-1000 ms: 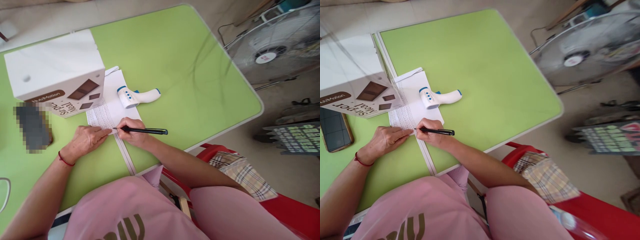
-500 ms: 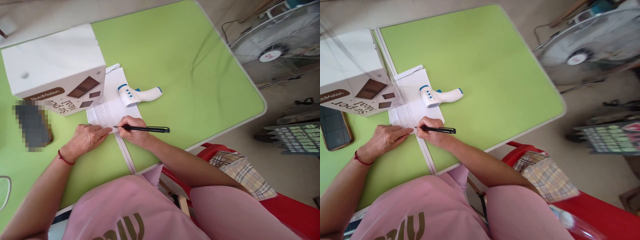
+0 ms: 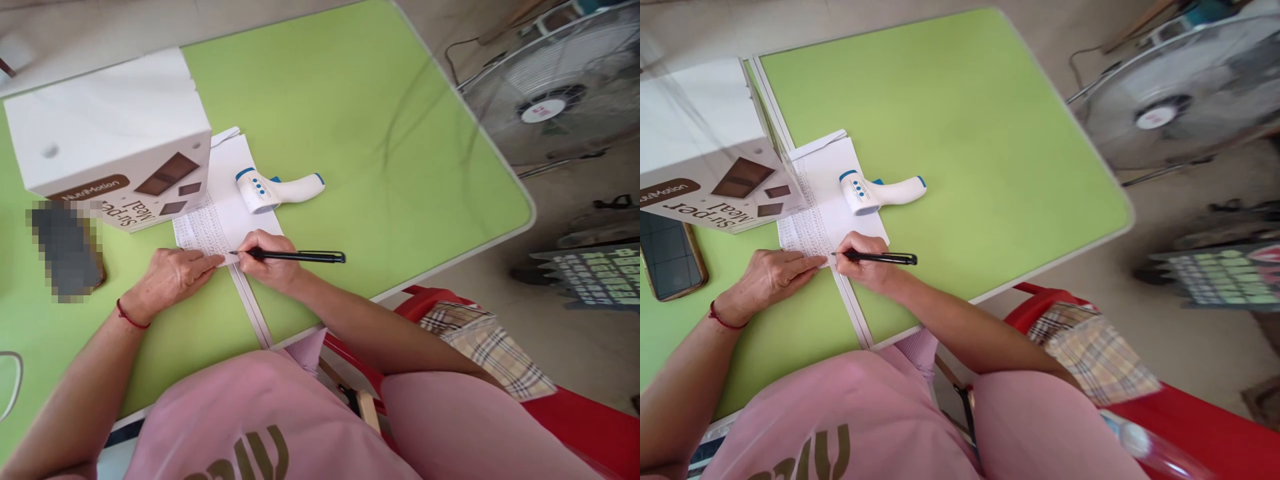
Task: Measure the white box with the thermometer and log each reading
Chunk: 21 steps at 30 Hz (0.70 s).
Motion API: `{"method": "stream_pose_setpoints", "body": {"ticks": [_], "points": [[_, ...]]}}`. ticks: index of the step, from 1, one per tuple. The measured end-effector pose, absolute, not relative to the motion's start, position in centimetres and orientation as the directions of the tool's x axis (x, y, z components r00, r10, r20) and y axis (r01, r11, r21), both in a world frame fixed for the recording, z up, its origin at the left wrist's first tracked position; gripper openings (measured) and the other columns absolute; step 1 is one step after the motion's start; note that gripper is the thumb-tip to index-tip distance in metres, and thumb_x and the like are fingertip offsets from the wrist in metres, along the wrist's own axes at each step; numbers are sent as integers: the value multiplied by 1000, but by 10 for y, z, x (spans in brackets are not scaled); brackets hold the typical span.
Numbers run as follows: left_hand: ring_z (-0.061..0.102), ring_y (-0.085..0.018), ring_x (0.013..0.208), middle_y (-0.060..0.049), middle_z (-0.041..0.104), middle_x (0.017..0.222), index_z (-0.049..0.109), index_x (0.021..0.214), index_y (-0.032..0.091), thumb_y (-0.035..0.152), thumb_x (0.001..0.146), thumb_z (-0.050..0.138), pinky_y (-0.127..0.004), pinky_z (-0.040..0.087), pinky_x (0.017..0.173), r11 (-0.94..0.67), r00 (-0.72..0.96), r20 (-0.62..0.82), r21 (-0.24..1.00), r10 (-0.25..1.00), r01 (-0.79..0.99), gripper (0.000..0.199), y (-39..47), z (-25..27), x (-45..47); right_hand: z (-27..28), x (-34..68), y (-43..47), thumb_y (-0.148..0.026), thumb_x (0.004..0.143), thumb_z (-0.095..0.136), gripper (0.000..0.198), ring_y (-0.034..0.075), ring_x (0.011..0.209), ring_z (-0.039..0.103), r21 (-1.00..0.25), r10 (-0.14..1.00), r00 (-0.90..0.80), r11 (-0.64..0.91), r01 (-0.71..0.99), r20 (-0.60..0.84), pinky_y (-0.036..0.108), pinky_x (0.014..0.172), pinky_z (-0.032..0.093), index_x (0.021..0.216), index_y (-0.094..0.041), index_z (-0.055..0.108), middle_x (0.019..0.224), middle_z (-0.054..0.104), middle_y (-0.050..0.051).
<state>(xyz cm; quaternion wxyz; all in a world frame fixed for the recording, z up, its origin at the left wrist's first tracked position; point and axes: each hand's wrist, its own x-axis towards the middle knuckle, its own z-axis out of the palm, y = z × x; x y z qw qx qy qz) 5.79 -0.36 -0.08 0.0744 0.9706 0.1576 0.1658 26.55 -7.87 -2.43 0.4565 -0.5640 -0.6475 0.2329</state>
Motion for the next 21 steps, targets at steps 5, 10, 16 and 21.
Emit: {"method": "stream_pose_setpoints", "body": {"ticks": [5,10,16,21], "points": [[57,-12,51,3,60,62,69,105,20,27,104,44,-27,23,45,-938,894,299,203,332,281,26,-4,-1,59,-26,264,-78,-19,75,52,9,8,47,48,-791,924,65,285,542,378,21,47,38,66,-22,52,56,59,-4],[58,-13,51,3,61,62,69,104,20,26,104,44,-28,23,45,-940,892,310,198,329,278,26,-4,-1,59,-26,264,-78,-15,75,53,11,7,45,46,-764,895,44,353,541,445,20,46,36,66,-22,51,54,56,-5],[58,-13,50,3,61,62,70,104,19,26,103,44,-28,23,44,-941,893,312,201,325,272,27,-4,0,59,-24,267,-79,-16,76,54,10,8,45,48,-796,903,55,346,496,427,20,45,38,68,-22,52,56,58,-5],[58,-13,50,3,62,61,70,104,20,26,103,44,-28,22,44,-939,885,328,205,331,276,27,-4,-3,59,-24,268,-79,-18,75,54,10,8,45,47,-793,904,99,306,527,415,20,45,38,67,-22,51,54,57,-5]]}}
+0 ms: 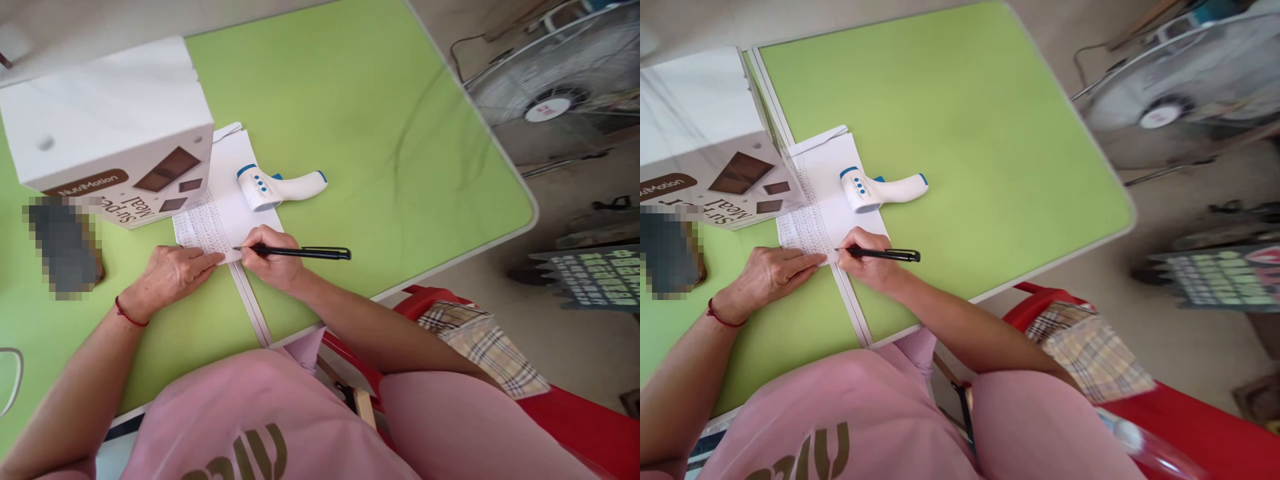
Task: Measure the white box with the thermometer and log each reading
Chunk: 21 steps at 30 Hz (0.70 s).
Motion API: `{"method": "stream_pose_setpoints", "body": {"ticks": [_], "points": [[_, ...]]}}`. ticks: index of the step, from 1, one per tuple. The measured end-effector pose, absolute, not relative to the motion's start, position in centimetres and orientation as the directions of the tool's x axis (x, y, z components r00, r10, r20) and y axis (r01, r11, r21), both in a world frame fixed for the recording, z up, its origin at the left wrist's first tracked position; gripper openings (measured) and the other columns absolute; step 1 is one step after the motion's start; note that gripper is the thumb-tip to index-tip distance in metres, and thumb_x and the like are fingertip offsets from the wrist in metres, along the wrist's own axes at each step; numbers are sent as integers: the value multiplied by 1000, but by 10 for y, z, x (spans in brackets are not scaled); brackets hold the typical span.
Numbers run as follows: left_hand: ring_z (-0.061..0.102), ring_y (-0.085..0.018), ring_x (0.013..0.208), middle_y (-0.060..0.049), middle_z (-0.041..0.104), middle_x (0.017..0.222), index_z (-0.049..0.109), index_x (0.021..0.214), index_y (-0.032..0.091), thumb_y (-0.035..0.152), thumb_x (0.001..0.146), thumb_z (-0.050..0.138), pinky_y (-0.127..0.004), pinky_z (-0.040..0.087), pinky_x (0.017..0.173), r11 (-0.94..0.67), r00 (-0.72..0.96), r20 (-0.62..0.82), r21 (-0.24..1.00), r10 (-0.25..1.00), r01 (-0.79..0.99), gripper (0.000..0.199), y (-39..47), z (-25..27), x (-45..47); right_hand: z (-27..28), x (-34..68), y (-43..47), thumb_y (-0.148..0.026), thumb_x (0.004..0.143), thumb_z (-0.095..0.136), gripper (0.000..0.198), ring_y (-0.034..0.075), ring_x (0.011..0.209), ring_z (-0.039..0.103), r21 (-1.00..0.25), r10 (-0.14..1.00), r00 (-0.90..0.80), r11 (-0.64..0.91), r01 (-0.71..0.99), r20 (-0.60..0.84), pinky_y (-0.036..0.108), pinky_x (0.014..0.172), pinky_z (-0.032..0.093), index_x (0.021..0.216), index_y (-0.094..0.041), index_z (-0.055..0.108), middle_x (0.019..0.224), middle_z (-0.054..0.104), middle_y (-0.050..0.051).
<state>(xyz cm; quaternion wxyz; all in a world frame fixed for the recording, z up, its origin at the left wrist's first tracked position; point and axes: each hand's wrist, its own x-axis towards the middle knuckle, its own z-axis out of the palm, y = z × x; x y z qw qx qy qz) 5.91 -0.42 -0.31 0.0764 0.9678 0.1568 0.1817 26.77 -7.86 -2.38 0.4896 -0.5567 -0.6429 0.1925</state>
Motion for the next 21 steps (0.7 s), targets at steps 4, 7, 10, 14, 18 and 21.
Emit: {"method": "stream_pose_setpoints", "body": {"ticks": [4,7,10,14,18,21], "points": [[59,-13,52,3,64,64,70,106,21,27,103,44,-27,22,44,-940,885,331,209,327,269,26,-3,-5,59,-24,267,-79,-18,75,54,10,7,44,47,-766,899,97,303,567,427,20,45,38,65,-21,52,53,56,-5],[58,-13,51,3,64,64,70,106,20,27,104,43,-27,22,44,-942,888,329,210,321,262,27,-3,-4,59,-23,267,-79,-17,75,53,11,7,43,46,-774,900,74,325,543,430,19,44,38,65,-21,52,53,57,-5],[57,-12,51,2,63,63,69,106,20,27,104,43,-27,22,44,-943,890,328,205,317,260,28,-3,-2,59,-22,268,-79,-17,75,53,12,7,43,46,-784,905,71,322,531,420,19,43,37,64,-21,50,53,57,-5],[57,-12,51,2,63,63,69,106,20,27,104,42,-27,23,44,-944,896,312,203,315,261,28,-3,0,58,-22,268,-79,-18,77,53,12,8,45,49,-800,904,99,312,513,416,20,44,40,66,-21,51,54,59,-5],[58,-12,51,2,63,63,69,107,21,28,104,41,-27,23,44,-941,899,295,203,323,271,29,-3,0,58,-23,268,-79,-18,77,54,11,8,45,48,-798,903,91,319,511,420,20,44,39,67,-22,52,55,59,-6],[58,-13,51,2,63,64,69,108,21,27,104,41,-28,23,44,-943,900,296,195,320,271,29,-4,-1,58,-24,268,-79,-20,77,53,10,8,45,47,-788,910,84,301,538,405,21,45,39,68,-22,52,55,59,-5]]}}
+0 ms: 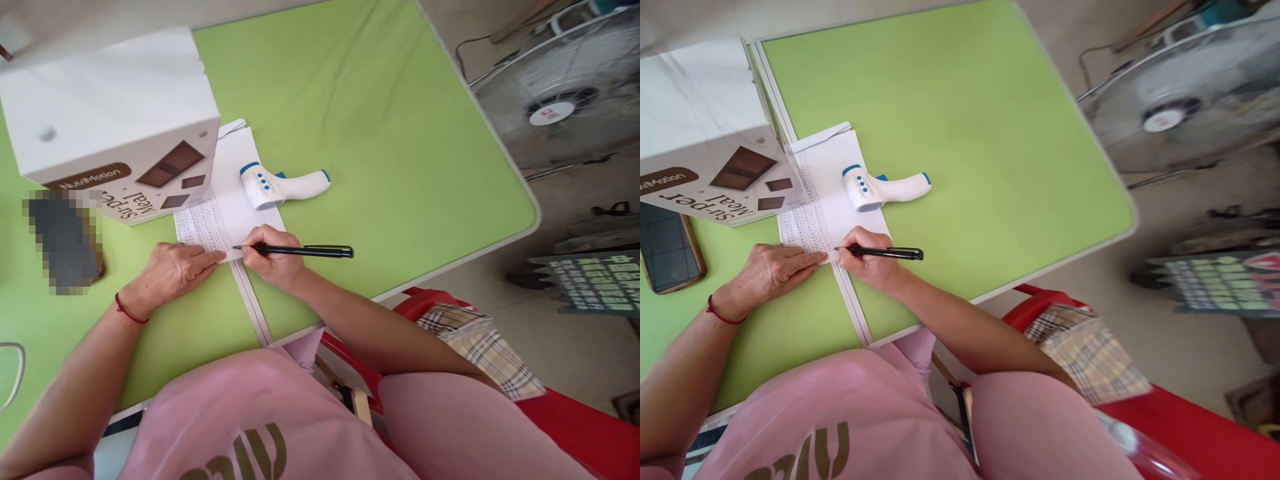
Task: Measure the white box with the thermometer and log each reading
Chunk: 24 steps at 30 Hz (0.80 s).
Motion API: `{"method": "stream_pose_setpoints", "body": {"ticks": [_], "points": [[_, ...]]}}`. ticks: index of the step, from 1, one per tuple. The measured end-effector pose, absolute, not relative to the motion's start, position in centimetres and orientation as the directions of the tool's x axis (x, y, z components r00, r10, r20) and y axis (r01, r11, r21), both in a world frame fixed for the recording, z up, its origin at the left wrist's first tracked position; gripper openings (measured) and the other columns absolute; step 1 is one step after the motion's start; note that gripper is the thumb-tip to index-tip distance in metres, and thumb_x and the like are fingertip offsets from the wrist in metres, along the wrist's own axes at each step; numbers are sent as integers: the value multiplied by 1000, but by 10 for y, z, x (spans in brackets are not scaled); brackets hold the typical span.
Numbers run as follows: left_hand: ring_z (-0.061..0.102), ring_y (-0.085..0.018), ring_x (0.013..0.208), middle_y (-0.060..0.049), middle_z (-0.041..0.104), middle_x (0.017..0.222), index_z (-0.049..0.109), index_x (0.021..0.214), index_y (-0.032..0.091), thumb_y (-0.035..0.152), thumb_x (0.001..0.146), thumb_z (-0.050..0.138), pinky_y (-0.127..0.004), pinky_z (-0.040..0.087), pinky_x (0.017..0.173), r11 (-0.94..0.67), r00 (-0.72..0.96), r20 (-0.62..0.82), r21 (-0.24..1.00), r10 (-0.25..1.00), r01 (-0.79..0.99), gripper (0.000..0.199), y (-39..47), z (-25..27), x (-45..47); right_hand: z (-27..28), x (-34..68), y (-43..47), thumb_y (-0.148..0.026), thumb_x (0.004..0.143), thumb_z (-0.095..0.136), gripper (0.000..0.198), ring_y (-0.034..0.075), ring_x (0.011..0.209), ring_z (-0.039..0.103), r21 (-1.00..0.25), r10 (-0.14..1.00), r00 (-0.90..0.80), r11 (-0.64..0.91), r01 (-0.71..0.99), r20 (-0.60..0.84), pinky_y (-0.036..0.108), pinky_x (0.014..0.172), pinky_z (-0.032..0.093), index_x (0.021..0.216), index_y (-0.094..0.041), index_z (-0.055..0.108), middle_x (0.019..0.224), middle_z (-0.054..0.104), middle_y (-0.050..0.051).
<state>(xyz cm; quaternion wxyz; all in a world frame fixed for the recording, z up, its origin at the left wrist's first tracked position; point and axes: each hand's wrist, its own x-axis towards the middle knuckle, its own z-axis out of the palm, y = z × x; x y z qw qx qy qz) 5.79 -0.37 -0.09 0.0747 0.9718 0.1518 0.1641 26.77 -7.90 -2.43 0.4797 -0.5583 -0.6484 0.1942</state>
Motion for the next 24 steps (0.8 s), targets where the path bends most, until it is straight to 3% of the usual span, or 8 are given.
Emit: {"method": "stream_pose_setpoints", "body": {"ticks": [10,13,15,18,20,24], "points": [[58,-11,53,1,65,66,68,110,22,27,104,41,-26,22,45,-934,905,259,212,336,286,28,-4,-3,58,-26,269,-80,-16,78,56,11,8,45,48,-788,880,95,362,498,465,20,45,39,70,-22,53,56,57,-6],[56,-10,51,3,62,62,67,97,21,24,101,46,-25,26,45,-942,870,377,233,317,242,22,-3,-2,59,-26,270,-81,-17,82,57,8,9,48,48,-786,861,119,384,484,494,22,48,40,77,-22,55,60,56,-6],[53,-9,50,4,59,62,61,90,20,21,96,52,-24,32,46,-940,765,550,252,335,230,11,-3,1,59,-25,270,-82,-17,85,57,6,10,54,52,-746,837,119,401,532,534,24,53,44,87,-23,58,68,60,-3],[46,-10,52,3,53,67,51,91,21,19,95,52,-25,36,50,-894,498,749,303,438,330,4,-3,6,56,-25,272,-80,-14,87,57,19,16,74,63,-608,752,61,481,631,657,30,66,52,103,-23,61,85,66,3],[41,-12,56,1,45,69,45,93,22,25,98,47,-29,36,52,-822,298,799,380,523,424,5,-1,8,54,-27,274,-78,-12,89,54,25,20,85,66,-520,716,10,497,695,698,33,74,54,111,-22,62,93,67,7],[42,-17,76,-2,35,83,38,95,24,44,96,50,-39,40,66,-699,-9,811,509,584,501,24,8,4,52,-34,280,-74,-14,96,39,35,22,96,65,-432,812,-59,369,823,581,38,80,54,122,-22,62,104,66,11]]}}
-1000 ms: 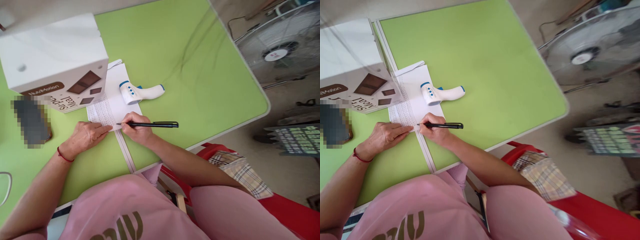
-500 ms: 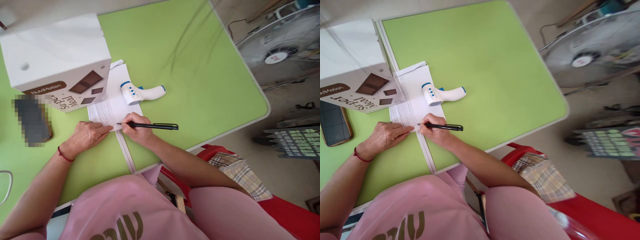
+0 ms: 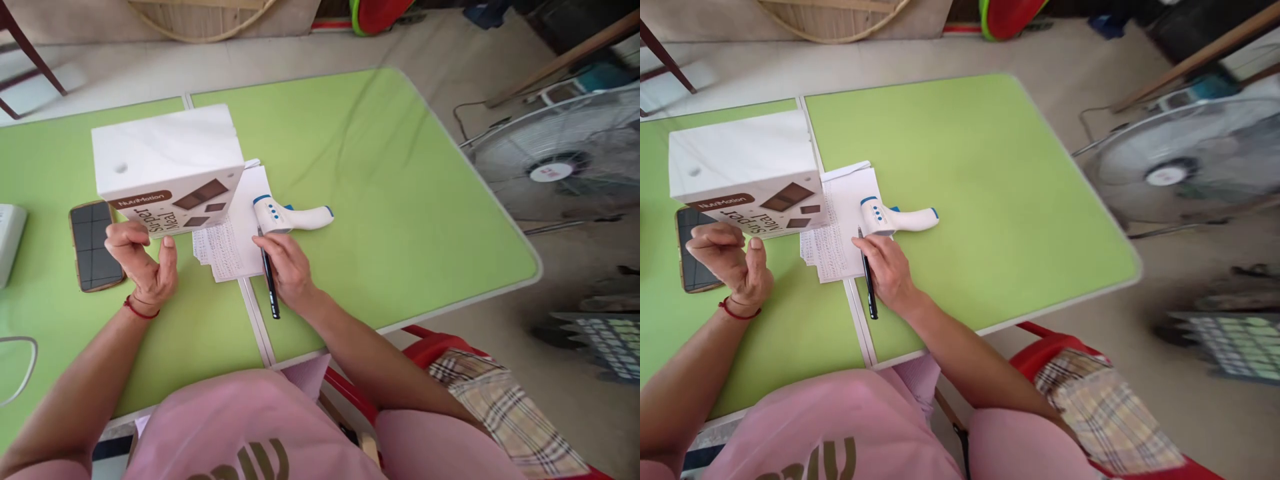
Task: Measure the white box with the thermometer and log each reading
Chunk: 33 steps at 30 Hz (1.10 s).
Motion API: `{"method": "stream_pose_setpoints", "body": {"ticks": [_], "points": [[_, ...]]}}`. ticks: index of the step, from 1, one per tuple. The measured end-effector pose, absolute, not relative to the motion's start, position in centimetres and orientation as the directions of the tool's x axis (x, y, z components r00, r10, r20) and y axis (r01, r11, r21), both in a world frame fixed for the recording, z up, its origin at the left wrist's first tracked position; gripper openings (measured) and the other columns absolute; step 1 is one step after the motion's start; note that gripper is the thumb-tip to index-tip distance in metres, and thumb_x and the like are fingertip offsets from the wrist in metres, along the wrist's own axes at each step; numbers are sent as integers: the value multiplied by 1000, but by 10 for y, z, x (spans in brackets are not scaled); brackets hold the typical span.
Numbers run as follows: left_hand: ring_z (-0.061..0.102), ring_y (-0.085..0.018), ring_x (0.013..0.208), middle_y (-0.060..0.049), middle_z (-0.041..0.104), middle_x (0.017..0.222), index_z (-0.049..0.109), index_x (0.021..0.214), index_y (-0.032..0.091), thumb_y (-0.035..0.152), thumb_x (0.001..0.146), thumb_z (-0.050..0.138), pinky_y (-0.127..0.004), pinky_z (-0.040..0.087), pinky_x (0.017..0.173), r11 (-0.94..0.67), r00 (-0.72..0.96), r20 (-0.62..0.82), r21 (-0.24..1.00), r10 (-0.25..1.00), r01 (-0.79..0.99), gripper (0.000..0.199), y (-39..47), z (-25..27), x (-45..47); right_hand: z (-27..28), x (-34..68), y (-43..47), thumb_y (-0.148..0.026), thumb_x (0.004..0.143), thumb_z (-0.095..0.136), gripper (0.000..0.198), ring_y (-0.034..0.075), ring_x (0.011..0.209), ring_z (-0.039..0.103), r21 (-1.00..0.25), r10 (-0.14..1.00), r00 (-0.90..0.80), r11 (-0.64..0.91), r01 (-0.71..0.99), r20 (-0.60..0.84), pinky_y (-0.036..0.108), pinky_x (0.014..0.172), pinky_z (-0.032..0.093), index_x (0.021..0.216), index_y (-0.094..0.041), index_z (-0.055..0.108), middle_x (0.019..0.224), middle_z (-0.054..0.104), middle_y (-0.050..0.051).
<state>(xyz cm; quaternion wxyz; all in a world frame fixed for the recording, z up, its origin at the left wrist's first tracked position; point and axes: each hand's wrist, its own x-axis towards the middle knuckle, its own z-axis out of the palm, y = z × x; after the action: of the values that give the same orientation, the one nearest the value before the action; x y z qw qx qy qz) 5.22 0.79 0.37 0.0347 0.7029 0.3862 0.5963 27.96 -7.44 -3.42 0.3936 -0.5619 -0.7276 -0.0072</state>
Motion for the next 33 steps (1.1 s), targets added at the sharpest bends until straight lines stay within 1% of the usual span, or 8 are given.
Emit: {"method": "stream_pose_setpoints", "body": {"ticks": [5,11,15,18,23,27,31,33], "points": [[41,-28,102,-7,35,102,38,107,24,58,77,66,-49,38,88,-640,-123,782,579,611,505,53,21,-7,47,-42,282,-73,-9,97,36,39,20,87,60,-257,803,-213,410,875,557,35,73,50,122,-19,64,97,65,10],[43,-32,119,-11,40,119,38,120,24,52,77,65,-53,36,103,-537,-178,688,678,703,502,58,26,-20,30,-20,296,-74,-6,89,39,47,23,94,60,-285,847,-156,336,898,508,40,84,52,126,-23,61,103,61,11],[18,-30,149,-13,19,154,15,146,29,52,84,63,-50,28,119,-445,-64,477,854,876,269,81,37,-33,29,2,323,-56,-3,78,45,56,36,119,53,-108,954,-151,184,977,259,55,97,46,132,-14,55,126,57,21],[44,-27,136,-15,39,146,26,142,26,51,87,62,-43,43,111,-429,10,436,879,900,208,71,46,-34,29,4,338,-37,-3,74,47,62,38,115,55,-69,988,-144,148,987,59,58,95,45,135,-14,51,126,61,21],[64,-28,105,-13,63,112,53,116,16,51,75,78,-46,55,93,-405,123,385,870,914,282,59,47,-28,27,-7,343,-27,-16,73,57,47,28,85,61,-226,997,-79,79,971,7,39,72,51,120,-18,60,91,65,11],[62,-29,110,-14,59,119,51,122,18,59,73,79,-46,56,93,-437,73,435,859,898,265,70,40,-26,32,-2,332,-36,-27,68,65,35,25,79,61,-497,975,48,69,865,218,37,63,52,102,-19,62,92,65,9],[60,-30,112,-16,57,123,46,131,19,66,75,73,-46,56,93,-452,-51,485,844,873,290,78,29,-19,37,9,299,-57,-35,72,63,22,21,69,61,-850,921,46,336,406,386,37,60,55,91,-23,59,76,63,3],[62,-29,109,-15,60,120,49,130,18,66,80,68,-46,55,92,-404,-59,439,865,896,296,71,23,-15,39,12,278,-69,-40,73,62,28,21,69,63,-928,941,-48,339,157,335,37,59,57,95,-22,61,78,64,5]]}}
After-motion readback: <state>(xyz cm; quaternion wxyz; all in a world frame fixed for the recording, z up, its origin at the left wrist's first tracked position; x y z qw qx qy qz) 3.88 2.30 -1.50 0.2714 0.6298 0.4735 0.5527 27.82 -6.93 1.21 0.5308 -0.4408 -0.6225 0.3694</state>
